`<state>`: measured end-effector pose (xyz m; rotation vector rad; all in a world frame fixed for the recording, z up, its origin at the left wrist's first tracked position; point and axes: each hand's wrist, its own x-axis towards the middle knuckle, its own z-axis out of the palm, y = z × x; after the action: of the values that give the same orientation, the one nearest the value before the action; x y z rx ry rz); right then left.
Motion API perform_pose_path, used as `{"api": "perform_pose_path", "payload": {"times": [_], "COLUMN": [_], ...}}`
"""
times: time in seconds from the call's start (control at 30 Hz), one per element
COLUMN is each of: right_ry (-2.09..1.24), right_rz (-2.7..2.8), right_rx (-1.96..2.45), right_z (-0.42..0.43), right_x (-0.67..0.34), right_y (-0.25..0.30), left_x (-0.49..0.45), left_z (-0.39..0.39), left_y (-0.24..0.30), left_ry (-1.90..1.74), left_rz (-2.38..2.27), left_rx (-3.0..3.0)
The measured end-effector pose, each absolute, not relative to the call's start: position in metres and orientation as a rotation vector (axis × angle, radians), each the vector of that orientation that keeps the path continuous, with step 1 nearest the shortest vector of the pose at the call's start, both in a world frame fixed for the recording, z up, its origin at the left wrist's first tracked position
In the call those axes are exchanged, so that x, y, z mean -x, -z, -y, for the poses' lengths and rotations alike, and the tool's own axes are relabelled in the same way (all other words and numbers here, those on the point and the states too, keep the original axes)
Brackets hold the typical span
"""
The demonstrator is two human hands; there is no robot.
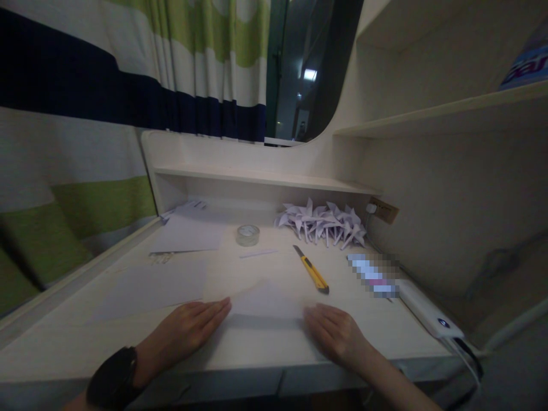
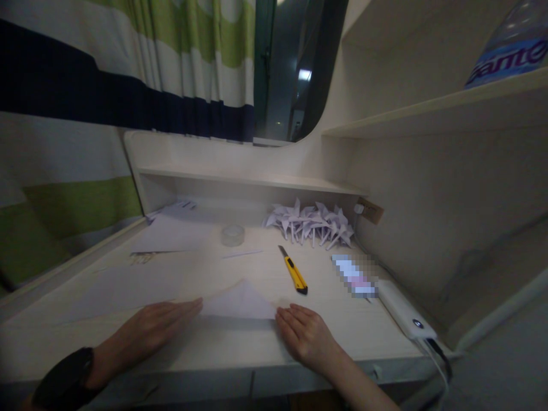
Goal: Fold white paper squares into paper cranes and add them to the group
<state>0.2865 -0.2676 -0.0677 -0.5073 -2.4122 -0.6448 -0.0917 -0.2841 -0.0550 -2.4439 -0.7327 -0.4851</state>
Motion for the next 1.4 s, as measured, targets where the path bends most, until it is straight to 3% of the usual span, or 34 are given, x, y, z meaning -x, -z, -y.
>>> {"api": "perform_pose_path", "payload": {"times": [0.4, 0.57, 0.73, 1.0, 1.2, 1.4], "right_ry": [0.624, 0.616, 0.609, 0.454, 0.375, 0.165], "right_rz": [2.458, 2.496, 2.540, 2.559, 2.134, 2.084], "right_rx": [0.513, 0.554, 0.573, 0.679, 1.313, 1.909], "right_z": [0.266, 0.268, 0.268, 0.264, 0.215, 0.167], "right_x": [-0.282, -0.277, -0.274, -0.289, -0.294, -0.283], "right_y": [0.066, 0.064, 0.065, 0.069, 0.063, 0.056], "left_x": [0.117, 0.063, -0.003, -0.015, -0.015, -0.009], "left_z": [0.286, 0.290, 0.269, 0.220, 0.223, 0.218], "left_y": [0.061, 0.062, 0.052, 0.053, 0.055, 0.051], "left_ry": [0.644, 0.704, 0.493, 0.510, 0.686, 0.629], "left_rz": [0.832, 0.978, 0.954, 0.968, 0.940, 0.894], "left_rx": [2.381, 2.456, 2.818, 3.011, 3.002, 3.045]}}
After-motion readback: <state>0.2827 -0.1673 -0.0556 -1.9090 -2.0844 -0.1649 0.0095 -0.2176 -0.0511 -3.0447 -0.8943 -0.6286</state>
